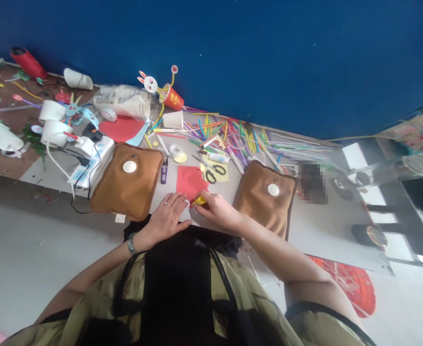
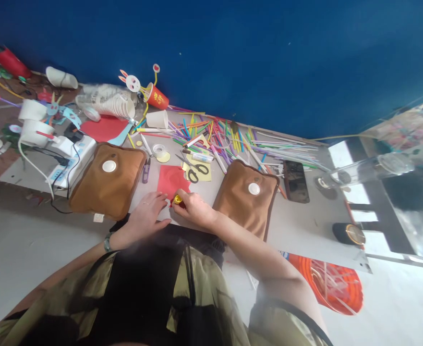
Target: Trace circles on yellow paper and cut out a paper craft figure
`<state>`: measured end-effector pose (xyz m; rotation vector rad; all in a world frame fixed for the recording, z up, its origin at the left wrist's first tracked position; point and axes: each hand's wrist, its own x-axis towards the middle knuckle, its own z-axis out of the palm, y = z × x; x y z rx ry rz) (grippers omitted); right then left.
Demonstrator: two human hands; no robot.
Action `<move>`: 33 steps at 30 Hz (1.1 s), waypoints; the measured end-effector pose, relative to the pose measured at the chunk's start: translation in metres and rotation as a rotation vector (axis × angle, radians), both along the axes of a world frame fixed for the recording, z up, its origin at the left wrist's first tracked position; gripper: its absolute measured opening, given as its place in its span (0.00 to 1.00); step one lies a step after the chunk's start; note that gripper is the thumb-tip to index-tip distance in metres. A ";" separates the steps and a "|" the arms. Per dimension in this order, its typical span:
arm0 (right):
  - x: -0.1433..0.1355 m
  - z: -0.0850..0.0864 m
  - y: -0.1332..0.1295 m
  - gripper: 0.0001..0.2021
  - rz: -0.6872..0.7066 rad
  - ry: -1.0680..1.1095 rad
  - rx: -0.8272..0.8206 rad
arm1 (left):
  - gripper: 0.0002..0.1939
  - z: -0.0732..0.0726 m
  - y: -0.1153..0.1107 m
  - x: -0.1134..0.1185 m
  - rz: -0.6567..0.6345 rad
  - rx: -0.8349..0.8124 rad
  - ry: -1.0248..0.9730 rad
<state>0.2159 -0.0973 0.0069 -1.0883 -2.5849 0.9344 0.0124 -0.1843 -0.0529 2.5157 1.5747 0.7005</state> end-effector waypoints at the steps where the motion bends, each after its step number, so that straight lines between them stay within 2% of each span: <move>1: 0.000 0.000 0.000 0.05 0.014 -0.006 0.011 | 0.24 -0.001 0.000 0.000 -0.002 -0.001 -0.001; 9: -0.001 -0.008 -0.008 0.09 0.043 -0.065 0.194 | 0.24 -0.001 -0.001 0.001 -0.003 0.019 0.003; 15: -0.003 -0.012 -0.012 0.09 -0.009 -0.039 0.228 | 0.24 0.003 -0.001 0.001 0.001 0.008 -0.006; 18: -0.001 -0.008 -0.011 0.08 -0.046 0.014 0.088 | 0.24 0.005 -0.001 0.000 0.003 0.002 -0.007; 22: 0.006 0.002 -0.005 0.11 -0.255 0.243 -0.187 | 0.23 0.005 -0.001 -0.001 -0.003 0.002 0.001; 25: 0.010 0.006 -0.002 0.12 -0.344 0.370 -0.278 | 0.23 0.004 0.000 -0.001 0.001 0.007 0.000; 28: 0.010 0.007 -0.002 0.10 -0.300 0.337 -0.210 | 0.23 0.004 0.000 -0.001 0.003 0.001 -0.011; 33: 0.007 0.006 -0.004 0.06 -0.159 0.156 -0.054 | 0.22 0.005 0.001 -0.002 -0.010 0.006 -0.007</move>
